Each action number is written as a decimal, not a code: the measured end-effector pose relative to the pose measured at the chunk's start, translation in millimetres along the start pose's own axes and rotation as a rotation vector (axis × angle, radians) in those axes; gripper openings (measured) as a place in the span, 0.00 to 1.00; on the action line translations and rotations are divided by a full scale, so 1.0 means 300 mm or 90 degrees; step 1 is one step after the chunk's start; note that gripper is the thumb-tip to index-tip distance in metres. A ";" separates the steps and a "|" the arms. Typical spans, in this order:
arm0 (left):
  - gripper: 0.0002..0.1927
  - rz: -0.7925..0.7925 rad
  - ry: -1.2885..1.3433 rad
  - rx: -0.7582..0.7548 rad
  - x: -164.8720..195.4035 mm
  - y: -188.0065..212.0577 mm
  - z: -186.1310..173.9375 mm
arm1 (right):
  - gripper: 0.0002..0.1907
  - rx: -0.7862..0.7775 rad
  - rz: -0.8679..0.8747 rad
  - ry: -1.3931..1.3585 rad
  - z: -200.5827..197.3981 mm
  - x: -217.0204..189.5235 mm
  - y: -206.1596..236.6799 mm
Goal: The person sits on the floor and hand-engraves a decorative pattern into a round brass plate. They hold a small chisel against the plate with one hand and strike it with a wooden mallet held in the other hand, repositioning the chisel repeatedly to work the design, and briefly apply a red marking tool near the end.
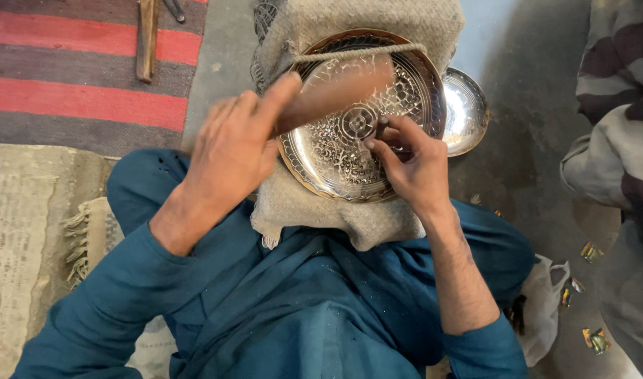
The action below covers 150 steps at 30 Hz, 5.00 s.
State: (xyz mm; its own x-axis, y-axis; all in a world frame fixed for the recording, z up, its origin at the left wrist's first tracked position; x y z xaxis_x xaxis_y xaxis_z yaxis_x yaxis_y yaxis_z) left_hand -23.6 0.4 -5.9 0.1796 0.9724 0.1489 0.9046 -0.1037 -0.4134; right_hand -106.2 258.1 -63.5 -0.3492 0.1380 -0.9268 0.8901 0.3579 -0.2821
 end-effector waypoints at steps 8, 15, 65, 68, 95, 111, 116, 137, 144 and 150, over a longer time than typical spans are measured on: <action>0.37 0.054 -0.117 0.047 0.001 -0.001 0.019 | 0.16 -0.001 0.019 0.008 -0.001 0.001 -0.003; 0.36 0.054 -0.204 0.063 0.014 -0.003 0.020 | 0.18 -0.009 0.013 0.037 -0.003 0.004 -0.005; 0.37 0.038 0.124 -0.161 -0.024 -0.100 -0.048 | 0.16 0.174 0.028 -0.027 0.049 -0.008 0.061; 0.38 0.065 0.088 -0.145 -0.027 -0.124 -0.056 | 0.16 0.180 0.014 -0.001 0.054 -0.010 0.059; 0.37 0.162 -0.013 -0.055 -0.031 -0.185 -0.052 | 0.14 0.228 0.034 -0.009 0.069 -0.036 0.056; 0.33 0.258 -0.269 0.090 0.020 -0.196 -0.039 | 0.14 0.248 0.042 -0.010 0.068 -0.046 0.055; 0.35 0.222 -0.171 0.031 0.014 -0.197 -0.032 | 0.13 0.247 0.044 -0.018 0.063 -0.039 0.057; 0.37 0.176 -0.048 -0.026 0.016 -0.205 -0.034 | 0.14 0.231 0.037 -0.026 0.052 -0.042 0.061; 0.35 0.111 0.114 -0.081 0.009 -0.212 -0.044 | 0.16 0.225 -0.008 -0.012 0.046 -0.042 0.068; 0.34 0.198 -0.233 0.026 -0.003 -0.207 -0.054 | 0.15 0.233 0.086 -0.186 0.049 -0.040 0.074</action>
State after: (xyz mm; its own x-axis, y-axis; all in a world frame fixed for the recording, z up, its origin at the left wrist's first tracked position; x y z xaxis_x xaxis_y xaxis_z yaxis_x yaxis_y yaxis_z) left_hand -73.7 2.7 34.3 0.2846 0.9072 -0.3099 0.8124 -0.3998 -0.4244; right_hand -78.0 250.8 -62.2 -0.1726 -0.1226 -0.9773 0.9848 -0.0010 -0.1738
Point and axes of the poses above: each hand's wrist, its own y-axis away from the middle knuckle, its own z-axis out of the palm, x = y × z, the point moved 2 cm from there along -y, towards the middle knuckle, and after that the axes turned 15 degrees about -y, right-handed, at the moved point
